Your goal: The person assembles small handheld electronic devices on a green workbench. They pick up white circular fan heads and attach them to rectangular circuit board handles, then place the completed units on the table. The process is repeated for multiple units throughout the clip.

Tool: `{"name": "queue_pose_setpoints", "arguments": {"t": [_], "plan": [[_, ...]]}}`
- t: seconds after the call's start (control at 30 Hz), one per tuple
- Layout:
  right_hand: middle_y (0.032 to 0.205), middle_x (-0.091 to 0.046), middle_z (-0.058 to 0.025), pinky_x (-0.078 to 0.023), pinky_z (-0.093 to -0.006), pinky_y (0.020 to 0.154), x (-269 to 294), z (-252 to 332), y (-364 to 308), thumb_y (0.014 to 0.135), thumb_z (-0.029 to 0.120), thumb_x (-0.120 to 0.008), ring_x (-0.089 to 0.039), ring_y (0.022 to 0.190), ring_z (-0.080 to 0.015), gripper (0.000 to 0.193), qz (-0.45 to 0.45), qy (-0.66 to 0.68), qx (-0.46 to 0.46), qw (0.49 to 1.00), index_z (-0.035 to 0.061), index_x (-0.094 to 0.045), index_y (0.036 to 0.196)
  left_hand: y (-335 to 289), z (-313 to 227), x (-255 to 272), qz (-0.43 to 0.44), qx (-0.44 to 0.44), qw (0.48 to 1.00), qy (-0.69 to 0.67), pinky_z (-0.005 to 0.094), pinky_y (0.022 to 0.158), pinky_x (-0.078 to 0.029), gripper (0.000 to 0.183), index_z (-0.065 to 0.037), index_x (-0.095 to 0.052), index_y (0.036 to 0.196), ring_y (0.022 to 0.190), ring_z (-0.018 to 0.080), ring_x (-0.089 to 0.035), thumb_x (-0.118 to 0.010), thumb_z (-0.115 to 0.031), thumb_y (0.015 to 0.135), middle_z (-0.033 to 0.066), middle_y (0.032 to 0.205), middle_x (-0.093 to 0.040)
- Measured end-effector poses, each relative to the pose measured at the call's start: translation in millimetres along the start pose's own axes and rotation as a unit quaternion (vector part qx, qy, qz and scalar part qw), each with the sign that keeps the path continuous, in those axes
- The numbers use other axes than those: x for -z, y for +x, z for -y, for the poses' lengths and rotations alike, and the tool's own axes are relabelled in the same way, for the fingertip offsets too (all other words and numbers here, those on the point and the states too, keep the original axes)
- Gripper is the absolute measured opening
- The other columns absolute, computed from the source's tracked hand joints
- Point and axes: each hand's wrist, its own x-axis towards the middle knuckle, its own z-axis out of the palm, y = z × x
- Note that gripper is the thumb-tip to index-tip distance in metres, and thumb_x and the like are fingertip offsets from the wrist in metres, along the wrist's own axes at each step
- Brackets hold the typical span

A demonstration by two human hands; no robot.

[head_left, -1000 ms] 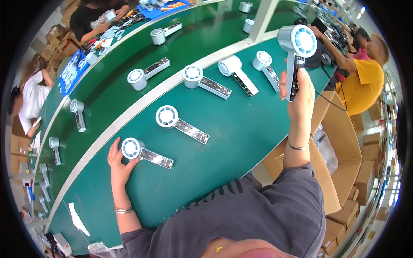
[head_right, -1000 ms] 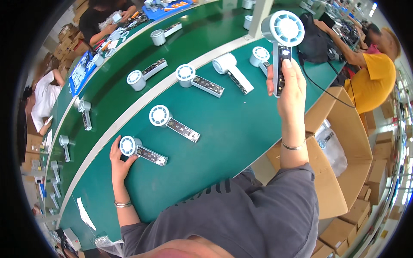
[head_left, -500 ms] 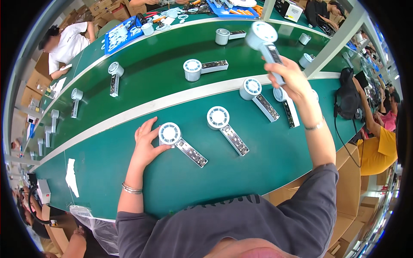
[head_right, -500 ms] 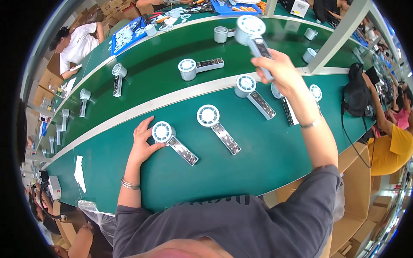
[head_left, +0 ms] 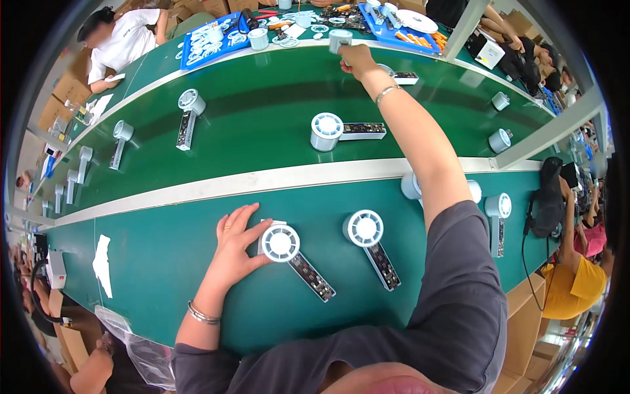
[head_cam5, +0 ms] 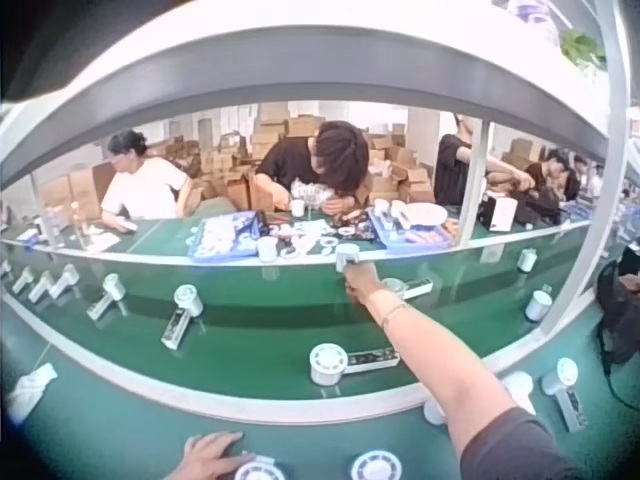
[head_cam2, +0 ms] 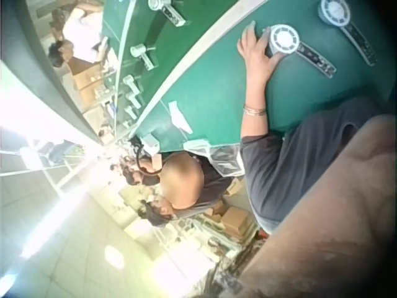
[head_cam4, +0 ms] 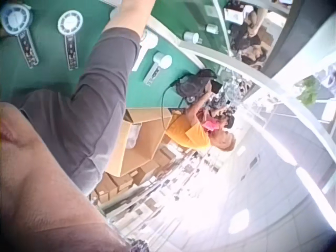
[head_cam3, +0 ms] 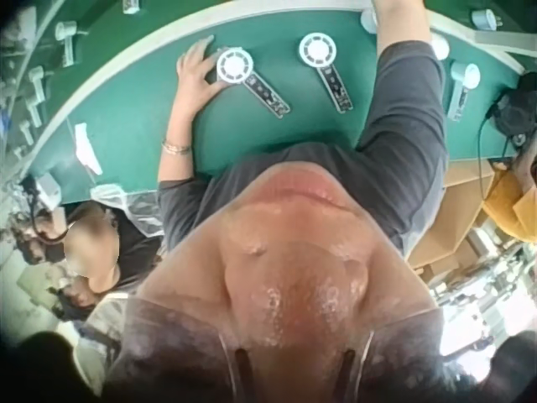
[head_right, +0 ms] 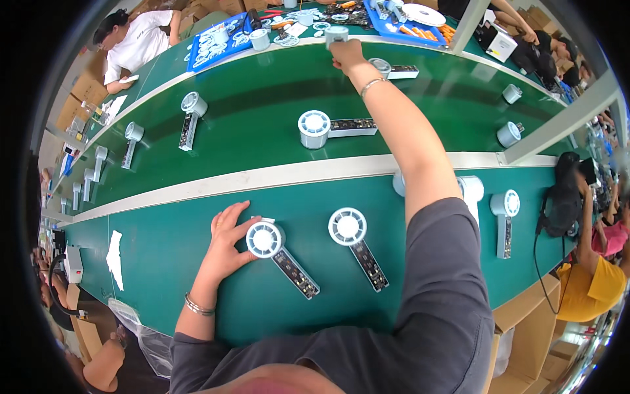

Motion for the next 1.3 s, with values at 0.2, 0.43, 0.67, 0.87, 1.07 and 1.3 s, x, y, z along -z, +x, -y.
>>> {"name": "queue_pose_setpoints", "arguments": {"t": [0.2, 0.43, 0.67, 0.87, 1.07, 1.3], "plan": [[0.067, -0.060, -0.0134, -0.045, -0.0299, 0.037, -21, -11, 65, 0.075, 0.012, -0.062, -0.056, 0.047, -0.0177, 0.027, -0.151, -0.020, -0.041, 0.988, -0.0102, -0.056, 0.089, 6, 0, 0, 0.004, 0.009, 1.000, 0.007, 0.0509, 0.103, -0.022, 0.057, -0.012, -0.063, 0.110, 0.124, 0.0310, -0.039, -0.079, -0.020, 0.056, 0.0125, 0.132, -0.043], [0.078, -0.063, -0.0162, -0.050, -0.0265, 0.042, -14, -48, 104, 0.078, 0.012, -0.064, -0.060, 0.050, -0.0196, 0.029, -0.053, 0.114, 0.010, 0.992, -0.0085, -0.055, 0.096, 10, 2, -1, 0.008, 0.010, 1.000, 0.013, 0.0508, 0.102, -0.024, 0.056, -0.012, -0.064, 0.109, 0.123, 0.0316, -0.039, -0.079, -0.018, 0.055, 0.0122, 0.133, -0.043], [0.078, -0.065, -0.0149, -0.052, -0.0265, 0.045, -43, -23, 79, 0.081, 0.013, -0.063, -0.063, 0.053, -0.0207, 0.023, -0.094, -0.068, -0.105, 0.988, -0.0051, -0.058, 0.094, 9, 4, 1, 0.014, 0.024, 1.000, 0.008, 0.0520, 0.101, -0.024, 0.058, -0.012, -0.063, 0.110, 0.122, 0.0319, -0.040, -0.078, -0.017, 0.055, 0.0123, 0.133, -0.042], [0.081, -0.064, -0.0094, -0.052, -0.0346, 0.064, -8, -47, 162, 0.082, 0.011, -0.056, -0.063, 0.074, -0.0209, 0.017, 0.011, -0.263, -0.016, 0.965, -0.0013, -0.059, 0.093, 11, 5, 0, 0.014, -0.001, 1.000, -0.003, 0.0525, 0.101, -0.024, 0.058, -0.012, -0.062, 0.111, 0.122, 0.0318, -0.039, -0.078, -0.017, 0.055, 0.0126, 0.133, -0.042], [0.090, -0.064, -0.0113, -0.050, -0.0371, 0.073, -24, 6, 74, 0.079, 0.007, -0.054, -0.061, 0.084, -0.0246, 0.021, 0.077, -0.439, 0.288, 0.848, 0.0001, -0.059, 0.098, 6, 5, -2, 0.003, 0.006, 1.000, 0.007, 0.0514, 0.102, -0.023, 0.066, -0.011, -0.058, 0.116, 0.124, 0.0315, -0.038, -0.079, -0.019, 0.054, 0.0120, 0.133, -0.042], [0.112, -0.059, -0.0218, -0.046, -0.0399, 0.087, 51, 29, 3, 0.079, 0.012, -0.048, -0.057, 0.105, -0.0353, 0.035, 0.136, -0.710, 0.200, 0.661, 0.0022, -0.061, 0.110, 2, -2, 1, -0.004, 0.003, 0.999, -0.040, 0.0506, 0.105, -0.020, 0.084, -0.007, -0.048, 0.127, 0.126, 0.0312, -0.036, -0.083, -0.025, 0.053, 0.0139, 0.134, -0.041]]}}
